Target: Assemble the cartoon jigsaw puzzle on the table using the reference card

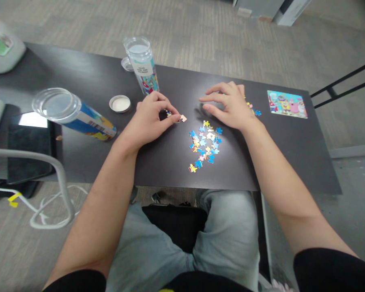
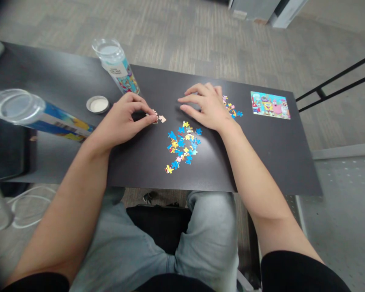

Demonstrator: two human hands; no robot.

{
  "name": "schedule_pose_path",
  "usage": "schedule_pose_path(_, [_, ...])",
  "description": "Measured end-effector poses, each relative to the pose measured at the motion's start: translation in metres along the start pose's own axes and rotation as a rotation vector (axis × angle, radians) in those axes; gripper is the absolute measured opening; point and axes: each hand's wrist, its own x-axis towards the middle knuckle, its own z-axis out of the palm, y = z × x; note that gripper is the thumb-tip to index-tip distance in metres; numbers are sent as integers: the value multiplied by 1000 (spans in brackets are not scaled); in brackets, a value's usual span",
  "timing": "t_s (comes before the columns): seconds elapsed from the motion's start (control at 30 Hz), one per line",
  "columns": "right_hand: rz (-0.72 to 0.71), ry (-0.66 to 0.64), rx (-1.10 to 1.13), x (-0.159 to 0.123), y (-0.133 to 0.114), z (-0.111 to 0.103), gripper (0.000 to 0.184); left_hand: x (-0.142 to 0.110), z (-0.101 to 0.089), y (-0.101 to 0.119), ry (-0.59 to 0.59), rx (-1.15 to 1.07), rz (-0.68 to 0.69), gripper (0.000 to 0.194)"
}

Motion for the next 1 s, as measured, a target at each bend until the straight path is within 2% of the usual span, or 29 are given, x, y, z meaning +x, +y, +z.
schedule_pose_path(0.1, [-95,-131,5,2,-38,6,45,0,0,-5,-53,2,8,19])
schedule_pose_path(0.2, [-135,-176,9,1,-53,8,42,0,0,-5,-3,2,7,18])
schedule_pose_path(0.3, [-115,-140,19,0,-49,8,42,-2,0,-5,43,-30,7,19])
schedule_pose_path(0.47, [-53,-63,63,0,-45,14,41,-5,-3,-9,-24,-29,45,27])
schedule_pose_path(0.6, [-18,-64,85,1,-48,18,30,-5,-3,-11,-63,-15,46,32])
schedule_pose_path(0.77, [28,-92,125,4,-53,12,16,-5,0,-10,-54,-9,29,38])
schedule_pose_path(0.9, [-39,-68,192,5,-54,4,9,-4,1,-10,-41,-18,6,52])
schedule_pose_path(1.0, [-74,-125,195,5,-49,-1,6,-4,2,-8,-7,-33,-26,39])
